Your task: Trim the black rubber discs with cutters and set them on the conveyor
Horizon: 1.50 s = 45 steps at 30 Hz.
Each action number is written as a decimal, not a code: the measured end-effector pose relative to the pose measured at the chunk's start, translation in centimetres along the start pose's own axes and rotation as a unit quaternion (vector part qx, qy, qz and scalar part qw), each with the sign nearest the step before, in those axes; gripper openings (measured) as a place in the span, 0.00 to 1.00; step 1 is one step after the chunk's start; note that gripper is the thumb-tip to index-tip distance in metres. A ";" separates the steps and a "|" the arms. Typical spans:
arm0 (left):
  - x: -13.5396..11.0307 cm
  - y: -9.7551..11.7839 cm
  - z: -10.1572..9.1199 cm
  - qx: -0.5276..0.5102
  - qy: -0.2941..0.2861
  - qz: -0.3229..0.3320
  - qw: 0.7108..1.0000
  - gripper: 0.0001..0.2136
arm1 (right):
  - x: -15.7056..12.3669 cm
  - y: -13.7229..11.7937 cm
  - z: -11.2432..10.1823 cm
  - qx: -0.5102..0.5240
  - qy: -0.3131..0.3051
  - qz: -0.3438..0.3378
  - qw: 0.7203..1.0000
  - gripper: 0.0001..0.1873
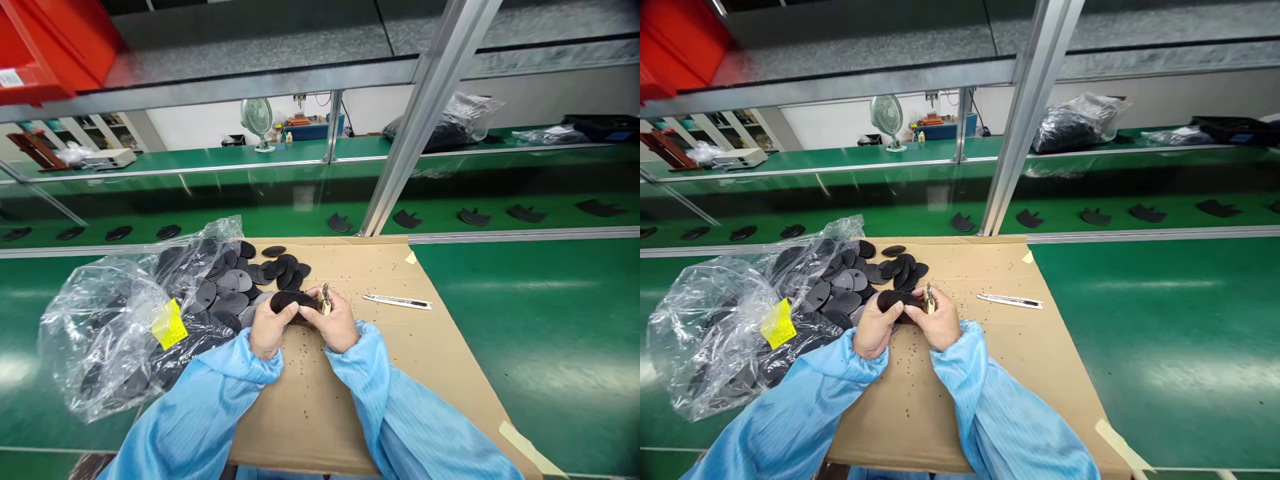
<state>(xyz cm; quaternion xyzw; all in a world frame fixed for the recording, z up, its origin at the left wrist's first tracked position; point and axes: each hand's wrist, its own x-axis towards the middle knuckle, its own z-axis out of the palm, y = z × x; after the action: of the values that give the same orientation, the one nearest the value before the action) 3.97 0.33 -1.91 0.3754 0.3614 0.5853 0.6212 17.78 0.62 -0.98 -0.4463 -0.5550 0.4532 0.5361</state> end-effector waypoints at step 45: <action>6.8 7.4 0.8 0.210 0.061 0.048 0.975 0.20 | 0.4 3.1 0.5 -0.087 0.195 -0.022 0.977 0.15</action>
<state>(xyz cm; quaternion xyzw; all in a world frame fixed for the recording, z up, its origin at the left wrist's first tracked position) 1.70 7.37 4.98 0.4780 0.4948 0.5472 0.4767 17.30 1.54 -3.95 -0.5584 -0.4868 0.2956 0.6032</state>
